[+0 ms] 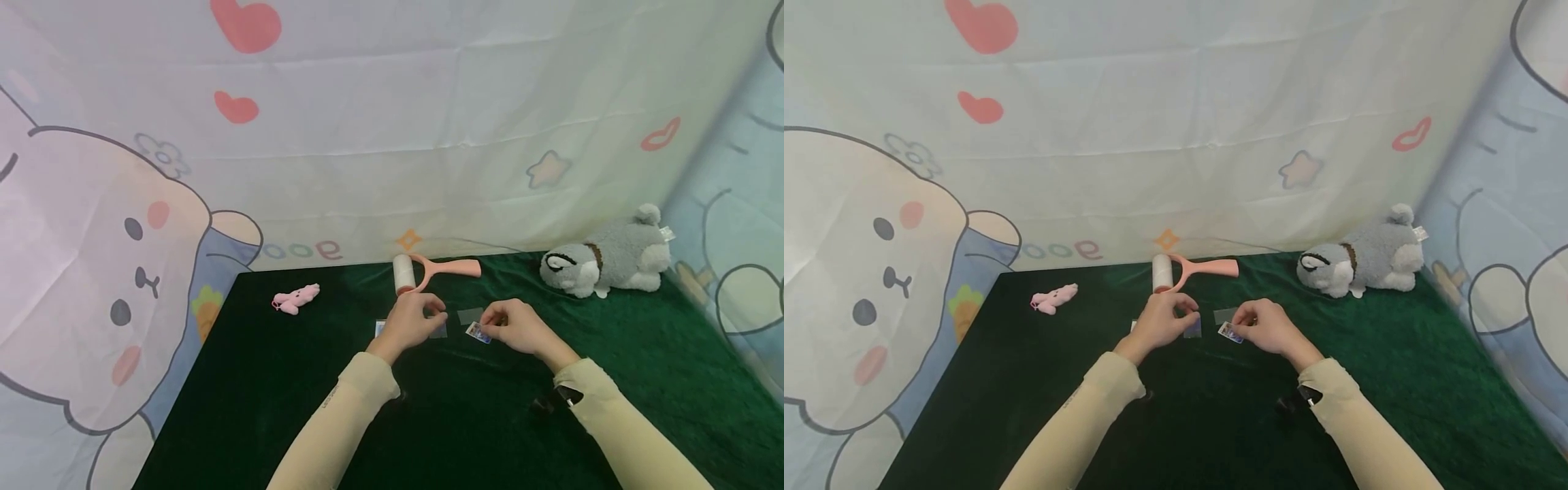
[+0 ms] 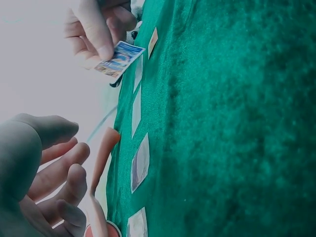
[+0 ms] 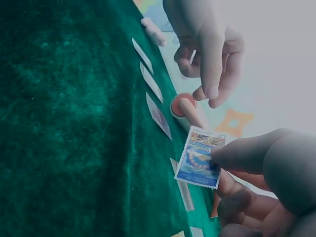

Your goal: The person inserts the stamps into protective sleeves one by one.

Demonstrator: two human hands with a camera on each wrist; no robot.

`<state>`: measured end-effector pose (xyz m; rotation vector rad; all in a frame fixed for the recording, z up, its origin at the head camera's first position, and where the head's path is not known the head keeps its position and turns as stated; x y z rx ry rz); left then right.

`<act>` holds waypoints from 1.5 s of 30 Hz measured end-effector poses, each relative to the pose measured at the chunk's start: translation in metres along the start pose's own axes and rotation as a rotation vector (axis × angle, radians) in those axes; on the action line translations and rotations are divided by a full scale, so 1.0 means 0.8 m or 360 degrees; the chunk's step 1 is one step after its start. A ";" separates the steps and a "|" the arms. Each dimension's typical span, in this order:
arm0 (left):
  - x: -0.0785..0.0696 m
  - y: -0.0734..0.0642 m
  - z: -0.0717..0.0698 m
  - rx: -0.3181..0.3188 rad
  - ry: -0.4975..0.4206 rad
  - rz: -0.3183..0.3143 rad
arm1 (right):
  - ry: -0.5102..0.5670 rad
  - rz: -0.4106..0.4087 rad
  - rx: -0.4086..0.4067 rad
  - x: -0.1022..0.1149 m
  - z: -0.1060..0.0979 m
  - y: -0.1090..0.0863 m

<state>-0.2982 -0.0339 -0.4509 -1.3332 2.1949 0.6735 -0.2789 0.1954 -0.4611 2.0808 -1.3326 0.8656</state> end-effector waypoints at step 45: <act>-0.015 0.048 0.065 0.0072 0.0240 -0.0102 | 0.0057 0.0112 -0.0252 -0.025 -0.039 -0.024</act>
Point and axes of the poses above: each hand's wrist, its own y-axis towards the middle knuckle, its own z-axis out of the palm, x = y × z, the point moved 4 cm from there along y, towards the middle knuckle, and after that the axes turned 1 degree about -z, right-handed, at the moved point
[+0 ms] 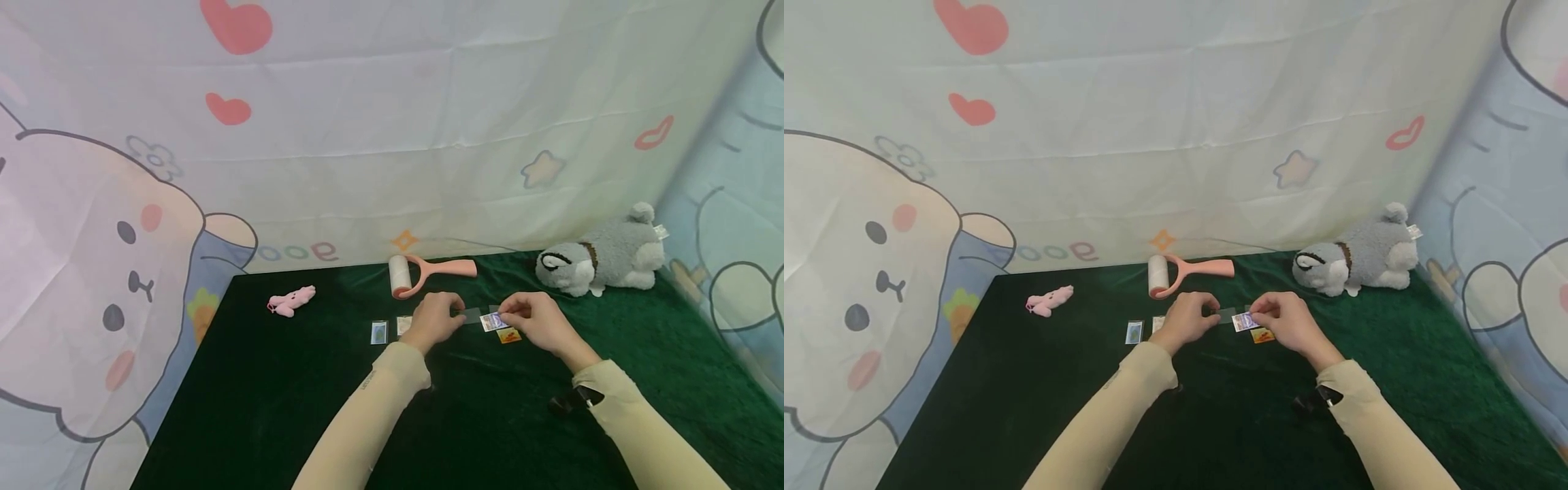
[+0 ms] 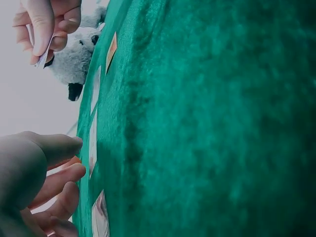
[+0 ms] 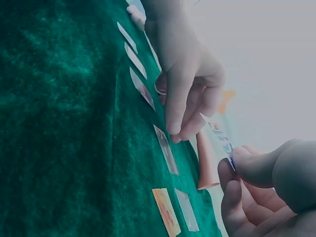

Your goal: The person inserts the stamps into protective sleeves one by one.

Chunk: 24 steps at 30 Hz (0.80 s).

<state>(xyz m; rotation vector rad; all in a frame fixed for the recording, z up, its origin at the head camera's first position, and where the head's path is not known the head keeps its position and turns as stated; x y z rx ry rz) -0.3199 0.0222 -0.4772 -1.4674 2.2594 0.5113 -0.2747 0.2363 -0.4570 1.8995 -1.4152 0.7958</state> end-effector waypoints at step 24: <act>-0.005 0.008 0.008 -0.0035 0.0121 -0.0027 | 0.0021 -0.0029 0.0030 -0.001 0.000 -0.001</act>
Point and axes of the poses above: each hand's wrist, its own y-axis towards the middle knuckle, its own z-axis out of the palm, x = y × z, the point moved 4 cm from there along y, towards the middle knuckle, and after that the axes turned 1 degree about -z, right-handed, at the moved point
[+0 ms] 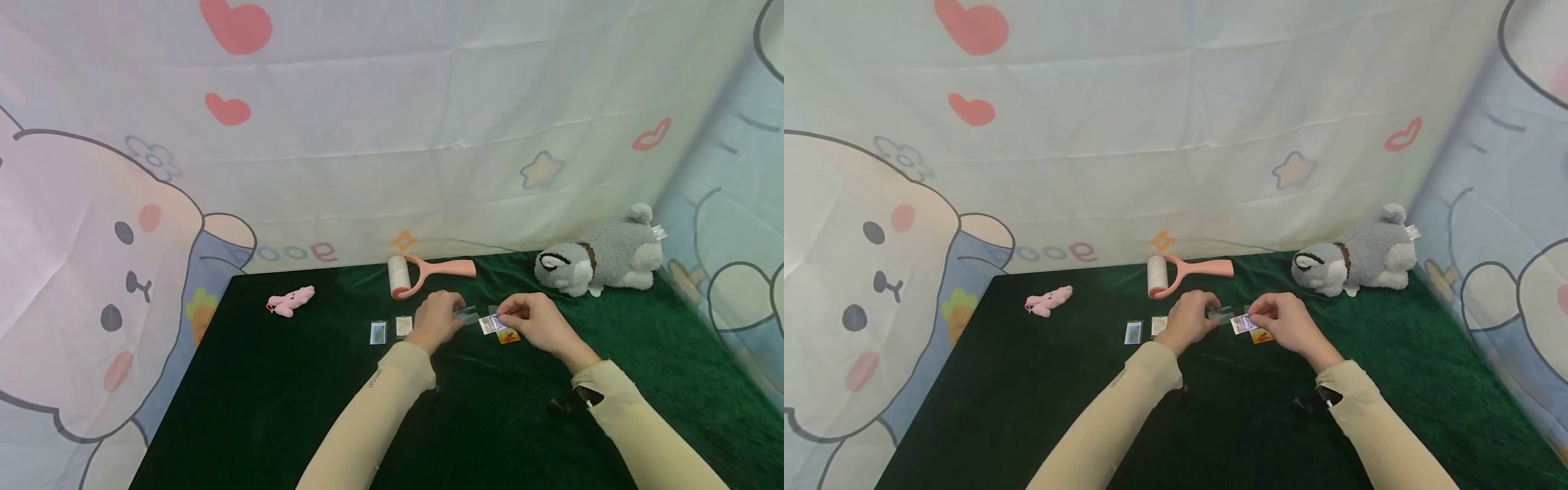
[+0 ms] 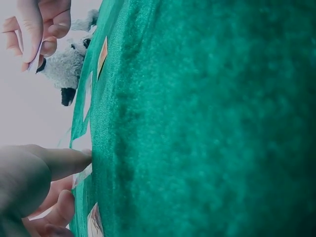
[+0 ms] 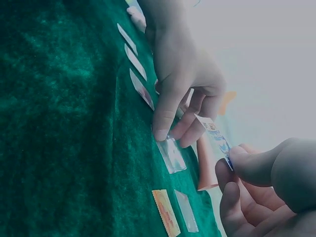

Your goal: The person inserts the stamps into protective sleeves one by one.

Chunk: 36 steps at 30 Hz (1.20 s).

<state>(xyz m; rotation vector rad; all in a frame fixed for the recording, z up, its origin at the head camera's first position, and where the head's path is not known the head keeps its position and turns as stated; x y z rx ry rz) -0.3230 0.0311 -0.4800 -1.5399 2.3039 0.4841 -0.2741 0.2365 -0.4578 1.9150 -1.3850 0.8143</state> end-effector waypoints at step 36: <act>0.016 -0.017 -0.021 -0.0030 -0.0316 0.0091 | -0.0032 -0.0021 0.0000 0.009 -0.002 -0.001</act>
Point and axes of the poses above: each hand's wrist, its own y-axis towards the middle knuckle, its own z-axis out of the palm, x = y × z, the point moved 4 cm from there along y, towards the middle knuckle, and after that the axes turned 1 degree about -z, right-handed, at the moved point
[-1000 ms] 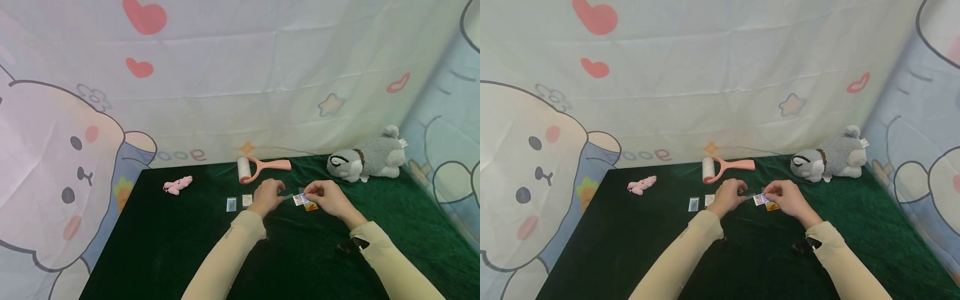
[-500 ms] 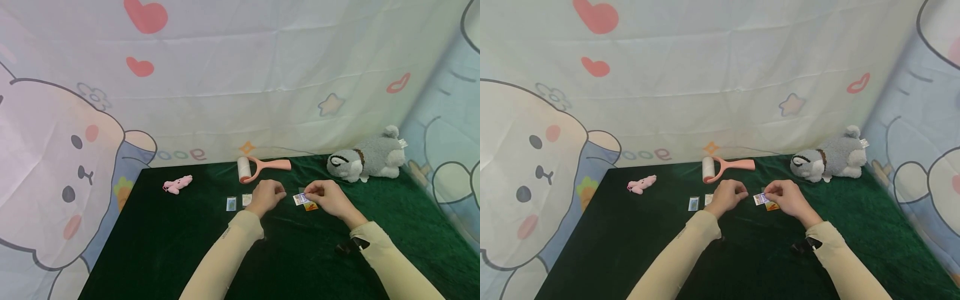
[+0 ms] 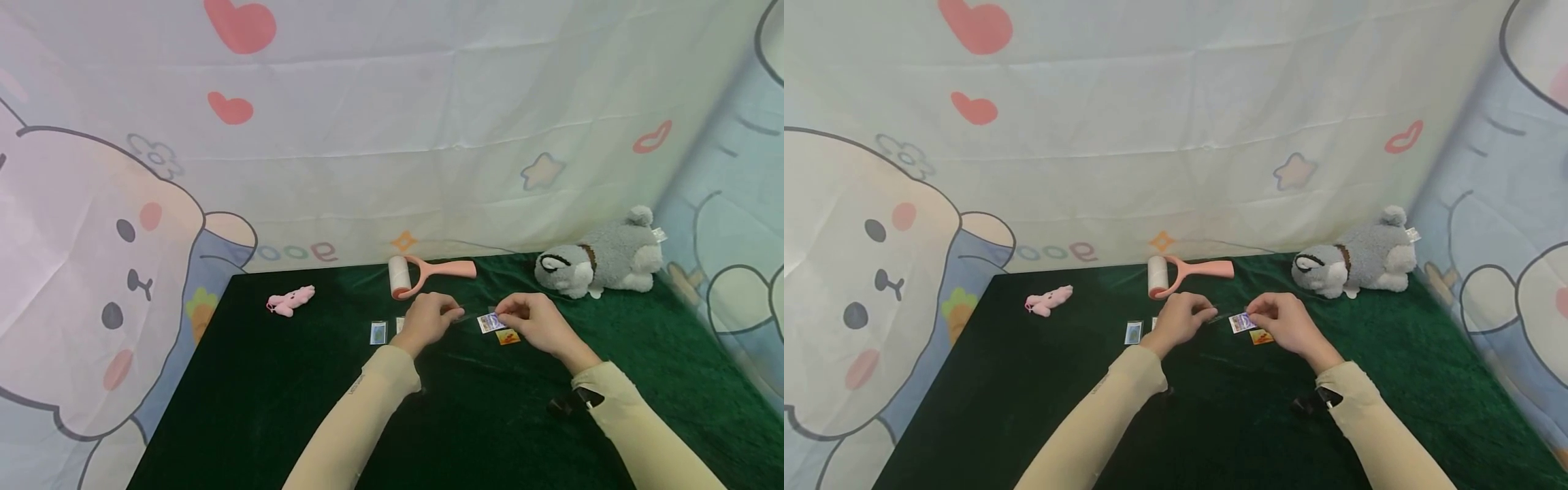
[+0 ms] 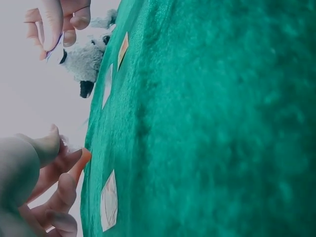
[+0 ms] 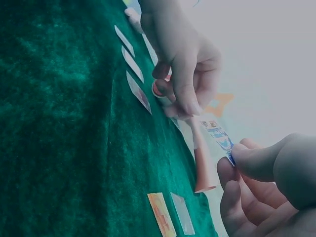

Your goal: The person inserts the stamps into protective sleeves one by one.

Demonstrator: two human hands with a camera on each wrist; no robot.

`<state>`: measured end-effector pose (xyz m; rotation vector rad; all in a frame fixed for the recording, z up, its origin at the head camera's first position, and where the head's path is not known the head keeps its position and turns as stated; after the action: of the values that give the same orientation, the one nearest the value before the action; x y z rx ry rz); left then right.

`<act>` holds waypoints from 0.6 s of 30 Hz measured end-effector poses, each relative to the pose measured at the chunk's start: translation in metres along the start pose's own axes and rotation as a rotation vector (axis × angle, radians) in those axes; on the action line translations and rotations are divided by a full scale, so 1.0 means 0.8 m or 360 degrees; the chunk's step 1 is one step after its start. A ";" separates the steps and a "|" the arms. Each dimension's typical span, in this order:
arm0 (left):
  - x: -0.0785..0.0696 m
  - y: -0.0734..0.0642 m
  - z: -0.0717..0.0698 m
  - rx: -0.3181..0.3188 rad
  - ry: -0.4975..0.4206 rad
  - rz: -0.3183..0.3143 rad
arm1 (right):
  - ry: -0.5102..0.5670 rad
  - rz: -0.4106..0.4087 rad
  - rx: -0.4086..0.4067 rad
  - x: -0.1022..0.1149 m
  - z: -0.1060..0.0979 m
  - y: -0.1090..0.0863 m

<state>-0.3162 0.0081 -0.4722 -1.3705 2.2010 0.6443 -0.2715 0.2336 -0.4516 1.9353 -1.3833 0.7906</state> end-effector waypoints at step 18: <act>0.013 -0.019 -0.020 0.0055 -0.0164 -0.0003 | 0.0023 0.0000 -0.0035 0.014 0.005 0.005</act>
<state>-0.3087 -0.0150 -0.4679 -1.2929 2.1201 0.6581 -0.2720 0.2232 -0.4449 1.9093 -1.3776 0.7844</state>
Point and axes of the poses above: each hand's wrist, its own y-axis towards the middle knuckle, its own z-axis out of the palm, x = y × z, the point moved 4 cm from there along y, towards the middle knuckle, and after that the axes turned 1 degree about -z, right-handed, at the moved point
